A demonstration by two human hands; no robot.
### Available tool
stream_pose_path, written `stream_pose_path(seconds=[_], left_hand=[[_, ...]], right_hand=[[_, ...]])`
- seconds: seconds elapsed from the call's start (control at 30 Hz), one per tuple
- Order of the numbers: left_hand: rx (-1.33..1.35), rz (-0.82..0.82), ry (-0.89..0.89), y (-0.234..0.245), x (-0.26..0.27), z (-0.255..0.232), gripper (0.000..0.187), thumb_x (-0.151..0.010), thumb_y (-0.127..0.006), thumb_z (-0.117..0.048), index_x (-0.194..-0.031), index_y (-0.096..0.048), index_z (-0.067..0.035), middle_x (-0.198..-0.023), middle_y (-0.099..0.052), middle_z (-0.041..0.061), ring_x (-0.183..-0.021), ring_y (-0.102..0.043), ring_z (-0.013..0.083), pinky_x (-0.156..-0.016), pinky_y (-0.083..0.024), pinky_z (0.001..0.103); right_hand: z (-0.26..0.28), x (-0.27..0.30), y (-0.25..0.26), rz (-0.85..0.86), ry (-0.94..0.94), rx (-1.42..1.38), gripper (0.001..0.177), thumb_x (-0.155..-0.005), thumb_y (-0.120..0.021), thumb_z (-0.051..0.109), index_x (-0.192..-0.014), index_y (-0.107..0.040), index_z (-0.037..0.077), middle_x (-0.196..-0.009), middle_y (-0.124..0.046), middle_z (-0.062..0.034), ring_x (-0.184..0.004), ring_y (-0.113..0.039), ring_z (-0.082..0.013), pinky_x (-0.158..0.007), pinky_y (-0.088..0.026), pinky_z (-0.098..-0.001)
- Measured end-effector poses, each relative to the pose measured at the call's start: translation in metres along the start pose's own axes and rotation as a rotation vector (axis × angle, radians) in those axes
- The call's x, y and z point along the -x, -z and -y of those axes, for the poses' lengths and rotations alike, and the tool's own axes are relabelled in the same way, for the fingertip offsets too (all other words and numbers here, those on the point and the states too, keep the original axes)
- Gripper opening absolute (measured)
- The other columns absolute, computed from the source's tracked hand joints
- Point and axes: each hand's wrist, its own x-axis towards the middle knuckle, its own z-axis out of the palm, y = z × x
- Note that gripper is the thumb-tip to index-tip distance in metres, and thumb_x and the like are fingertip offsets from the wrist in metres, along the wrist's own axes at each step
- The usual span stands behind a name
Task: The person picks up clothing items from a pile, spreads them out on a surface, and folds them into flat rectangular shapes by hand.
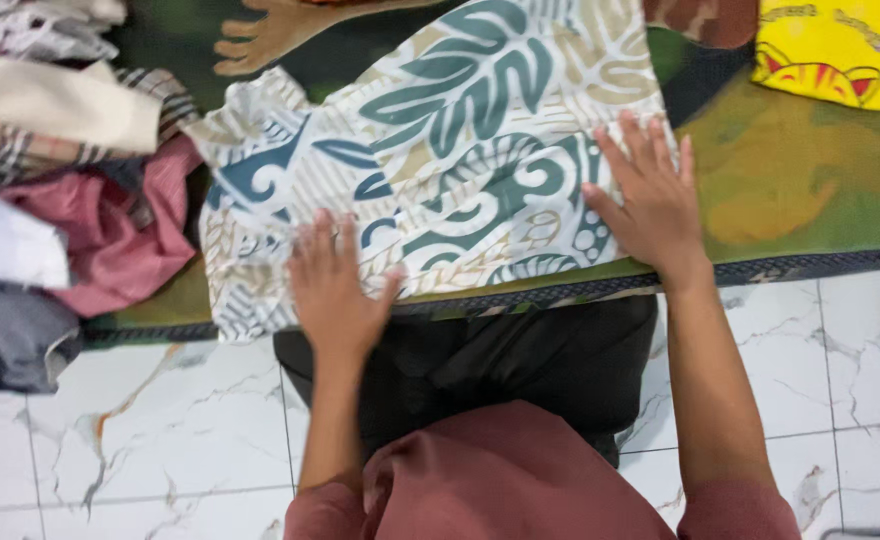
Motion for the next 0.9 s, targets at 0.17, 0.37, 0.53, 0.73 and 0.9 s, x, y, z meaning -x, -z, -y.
stream_pose_path(seconds=[0.17, 0.37, 0.53, 0.73, 0.9], left_hand=[[-0.061, -0.093, 0.203, 0.021, 0.021, 0.079, 0.071, -0.105, -0.052, -0.054, -0.162, -0.040, -0.015, -0.171, -0.029, 0.017, -0.157, -0.021, 0.0418, -0.125, -0.007, 0.062], [0.088, -0.078, 0.276, 0.038, 0.028, 0.123, 0.069, -0.108, -0.048, -0.045, -0.162, -0.035, -0.005, -0.166, -0.029, 0.024, -0.155, -0.018, 0.0453, -0.122, -0.001, 0.068], [0.295, -0.392, 0.285, 0.030, 0.054, 0.078, 0.063, -0.108, -0.052, -0.031, -0.161, -0.034, -0.002, -0.170, -0.031, 0.021, -0.162, -0.020, 0.0441, -0.132, -0.008, 0.060], [0.230, -0.268, 0.139, -0.008, 0.053, 0.055, 0.073, -0.101, -0.054, -0.047, -0.160, -0.042, -0.006, -0.169, -0.038, 0.014, -0.160, -0.030, 0.0343, -0.130, -0.019, 0.054], [-0.025, -0.319, 0.223, -0.016, 0.063, 0.079, 0.092, -0.086, -0.063, -0.071, -0.158, -0.042, -0.017, -0.165, -0.035, 0.007, -0.155, -0.025, 0.0343, -0.124, -0.011, 0.063]], right_hand=[[0.000, -0.007, -0.005, 0.026, -0.025, -0.010, 0.072, -0.102, -0.052, 0.052, -0.163, -0.038, 0.017, -0.173, -0.024, -0.0143, -0.158, -0.019, -0.0410, -0.125, -0.006, -0.0607], [0.019, -0.003, 0.007, 0.001, -0.028, -0.028, 0.063, -0.106, -0.058, 0.042, -0.160, -0.045, 0.012, -0.171, -0.032, -0.0170, -0.158, -0.022, -0.0402, -0.123, -0.004, -0.0600], [0.113, -0.009, 0.008, -0.259, 0.162, -0.127, 0.033, -0.107, -0.059, 0.008, -0.140, -0.061, 0.004, -0.143, -0.062, -0.0181, -0.135, -0.054, -0.0373, -0.119, -0.028, -0.0499], [0.277, -0.025, -0.069, 0.042, 0.955, -0.245, 0.051, -0.099, -0.061, 0.027, -0.148, -0.053, 0.016, -0.151, -0.052, -0.0109, -0.139, -0.050, -0.0331, -0.116, -0.037, -0.0458], [0.292, -0.042, -0.094, 0.175, 0.731, -0.091, 0.061, -0.106, -0.044, 0.048, -0.160, -0.039, 0.021, -0.169, -0.029, -0.0052, -0.155, -0.025, -0.0310, -0.125, -0.016, -0.0461]])
